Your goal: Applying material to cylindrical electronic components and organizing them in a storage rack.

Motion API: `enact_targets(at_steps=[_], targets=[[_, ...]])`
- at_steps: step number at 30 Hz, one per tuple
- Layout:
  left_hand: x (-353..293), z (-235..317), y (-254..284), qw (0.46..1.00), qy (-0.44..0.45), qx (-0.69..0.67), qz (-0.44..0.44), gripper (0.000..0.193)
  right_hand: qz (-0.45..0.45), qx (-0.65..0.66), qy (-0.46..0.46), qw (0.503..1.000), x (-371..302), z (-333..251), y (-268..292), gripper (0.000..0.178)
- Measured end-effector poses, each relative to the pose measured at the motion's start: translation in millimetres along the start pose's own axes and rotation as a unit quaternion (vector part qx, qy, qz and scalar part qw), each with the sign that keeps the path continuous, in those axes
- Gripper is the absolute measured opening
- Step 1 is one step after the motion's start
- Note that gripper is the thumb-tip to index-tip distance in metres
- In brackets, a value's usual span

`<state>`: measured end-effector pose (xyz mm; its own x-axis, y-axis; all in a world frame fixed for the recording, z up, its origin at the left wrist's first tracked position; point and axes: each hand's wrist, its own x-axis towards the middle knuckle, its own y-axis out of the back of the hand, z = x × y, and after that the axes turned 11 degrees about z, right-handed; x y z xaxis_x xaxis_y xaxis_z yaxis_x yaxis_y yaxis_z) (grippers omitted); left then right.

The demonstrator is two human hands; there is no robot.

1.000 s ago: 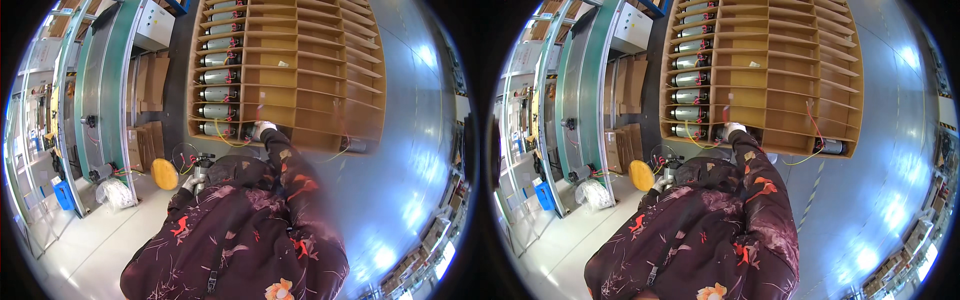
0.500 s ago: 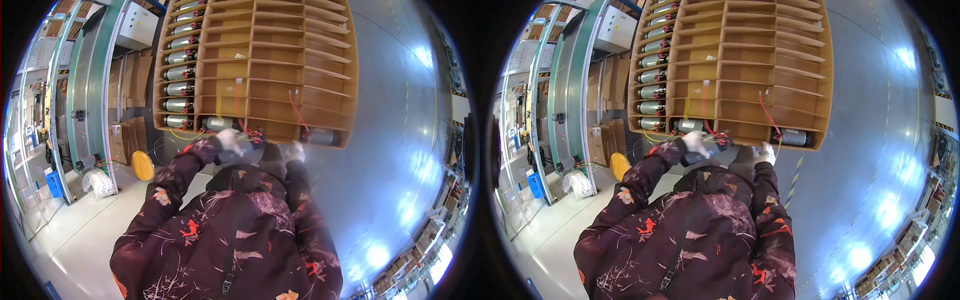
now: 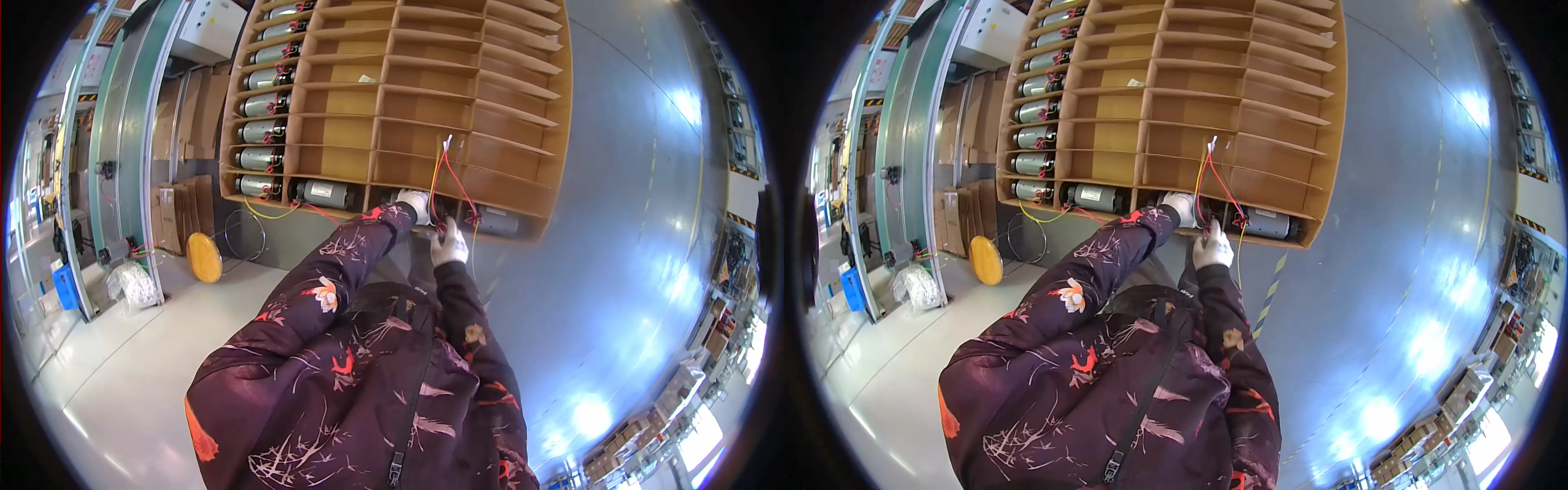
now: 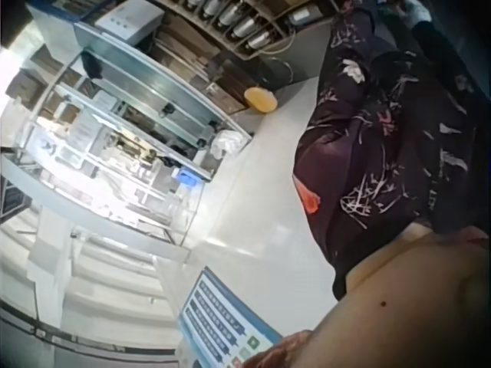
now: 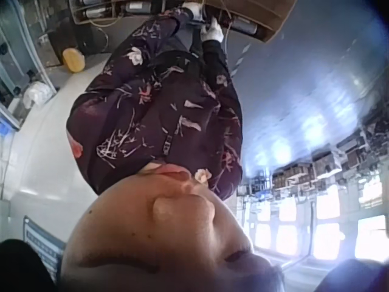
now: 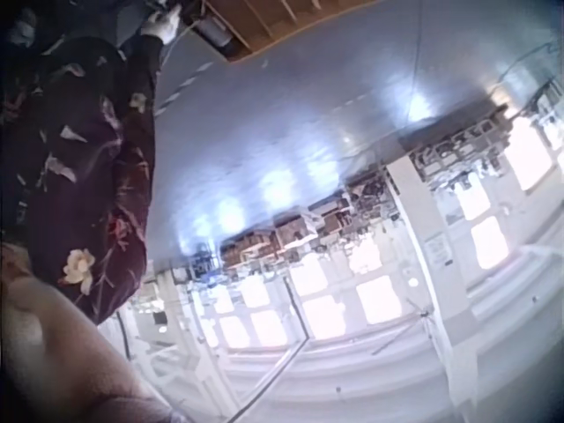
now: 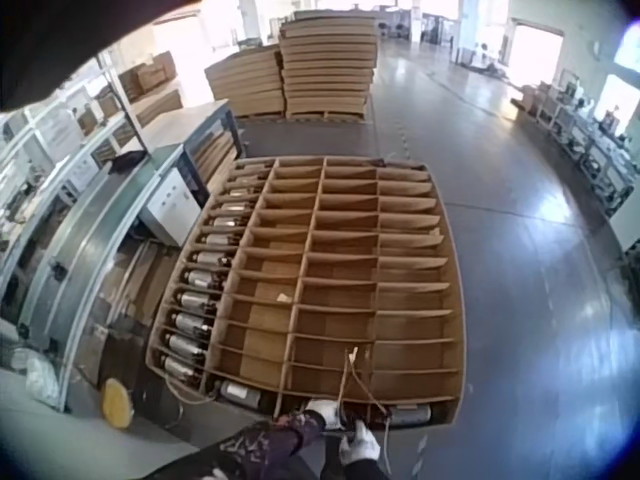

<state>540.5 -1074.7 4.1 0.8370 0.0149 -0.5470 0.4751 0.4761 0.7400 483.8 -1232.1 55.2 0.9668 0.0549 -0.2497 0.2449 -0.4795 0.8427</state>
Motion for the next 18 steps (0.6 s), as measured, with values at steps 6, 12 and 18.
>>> enact_targets(at_steps=[6, 12, 18], targets=[[-61.3, -66.2, -59.0, 0.959, -0.035, -0.050, 0.277, 0.061, -0.035, -0.140, -0.033, 0.989, 19.2, -48.1, -85.5, 0.075], [-130.6, -64.6, -59.9, 0.963, -0.042, -0.044, 0.262, 0.062, -0.002, -0.237, 0.261, 0.936, -25.1, -17.5, -103.6, 0.076], [-133.4, -54.2, -41.1, 0.969, -0.098, 0.082, 0.213, 0.056, -0.173, -0.208, 0.239, 0.933, -5.0, -29.7, -69.0, 0.065]])
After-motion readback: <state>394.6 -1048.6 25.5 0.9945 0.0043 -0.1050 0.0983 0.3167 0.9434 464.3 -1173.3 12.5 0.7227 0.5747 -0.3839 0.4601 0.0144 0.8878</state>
